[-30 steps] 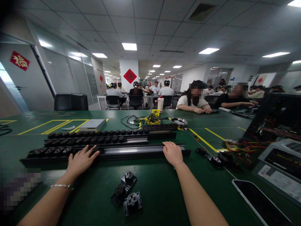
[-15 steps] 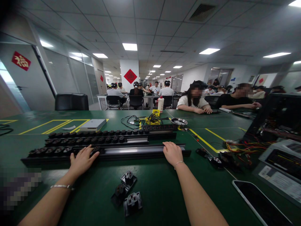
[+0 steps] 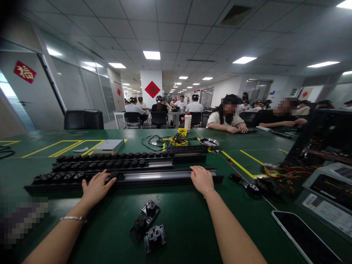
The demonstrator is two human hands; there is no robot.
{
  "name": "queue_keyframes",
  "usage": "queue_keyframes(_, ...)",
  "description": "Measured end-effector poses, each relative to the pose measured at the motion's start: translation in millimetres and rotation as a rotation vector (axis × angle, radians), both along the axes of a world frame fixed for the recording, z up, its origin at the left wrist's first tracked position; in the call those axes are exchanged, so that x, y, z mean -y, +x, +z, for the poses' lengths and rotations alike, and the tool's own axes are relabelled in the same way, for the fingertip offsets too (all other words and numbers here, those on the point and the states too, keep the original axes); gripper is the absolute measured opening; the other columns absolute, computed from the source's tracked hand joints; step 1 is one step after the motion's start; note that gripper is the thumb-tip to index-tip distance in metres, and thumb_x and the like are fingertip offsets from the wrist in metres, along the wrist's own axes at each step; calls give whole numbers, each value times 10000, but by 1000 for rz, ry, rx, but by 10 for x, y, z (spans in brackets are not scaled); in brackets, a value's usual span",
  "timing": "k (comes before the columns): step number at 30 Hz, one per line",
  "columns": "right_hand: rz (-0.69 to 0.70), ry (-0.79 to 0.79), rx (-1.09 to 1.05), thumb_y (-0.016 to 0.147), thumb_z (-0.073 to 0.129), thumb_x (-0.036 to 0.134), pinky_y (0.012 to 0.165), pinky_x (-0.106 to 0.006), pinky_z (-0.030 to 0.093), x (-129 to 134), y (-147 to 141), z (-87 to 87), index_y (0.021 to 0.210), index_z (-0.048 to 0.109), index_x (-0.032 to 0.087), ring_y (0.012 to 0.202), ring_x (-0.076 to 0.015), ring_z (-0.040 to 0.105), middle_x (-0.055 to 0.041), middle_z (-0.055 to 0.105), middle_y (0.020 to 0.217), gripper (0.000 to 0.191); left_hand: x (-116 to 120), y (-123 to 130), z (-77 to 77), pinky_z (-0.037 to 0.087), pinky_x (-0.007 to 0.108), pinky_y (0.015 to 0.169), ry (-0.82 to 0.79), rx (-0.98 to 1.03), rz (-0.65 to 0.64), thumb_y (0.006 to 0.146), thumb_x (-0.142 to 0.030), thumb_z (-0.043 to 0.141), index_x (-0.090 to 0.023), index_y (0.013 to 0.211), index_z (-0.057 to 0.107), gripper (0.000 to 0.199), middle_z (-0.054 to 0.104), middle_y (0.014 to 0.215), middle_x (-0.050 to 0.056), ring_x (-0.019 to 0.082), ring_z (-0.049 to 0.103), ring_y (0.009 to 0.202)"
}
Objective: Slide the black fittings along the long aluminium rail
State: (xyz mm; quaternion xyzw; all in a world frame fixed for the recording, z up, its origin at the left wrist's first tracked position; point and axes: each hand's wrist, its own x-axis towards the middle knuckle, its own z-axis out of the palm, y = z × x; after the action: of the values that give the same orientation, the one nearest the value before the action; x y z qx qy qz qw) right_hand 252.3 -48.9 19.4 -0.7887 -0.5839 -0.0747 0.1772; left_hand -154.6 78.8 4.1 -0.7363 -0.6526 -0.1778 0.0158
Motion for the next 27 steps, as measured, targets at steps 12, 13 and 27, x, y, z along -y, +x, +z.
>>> queue_keyframes(12,2,8,3,849,313,278,951,-361,344,-5,3,2,1176,592,235,1182,-187,452,-23,579,1241,432,9,7,10,130,683,1009,17,66,1,816,-499,404,-241,1058,587,399,426,1399,87,333,344,1290)
queue_keyframes(13,2,8,2,850,310,280,952,-361,342,-6,5,0,1177,591,233,1182,-186,452,-22,578,1242,433,13,3,18,133,686,1006,14,69,-5,816,-500,406,-246,1039,595,388,430,1397,81,331,346,1289)
queue_keyframes(27,3,15,-2,855,300,287,969,-364,327,1,-7,-4,1177,590,222,1176,-181,456,-20,581,1240,438,101,49,99,154,673,1004,73,46,-79,811,-487,416,-240,957,625,355,582,1180,87,298,449,1175)
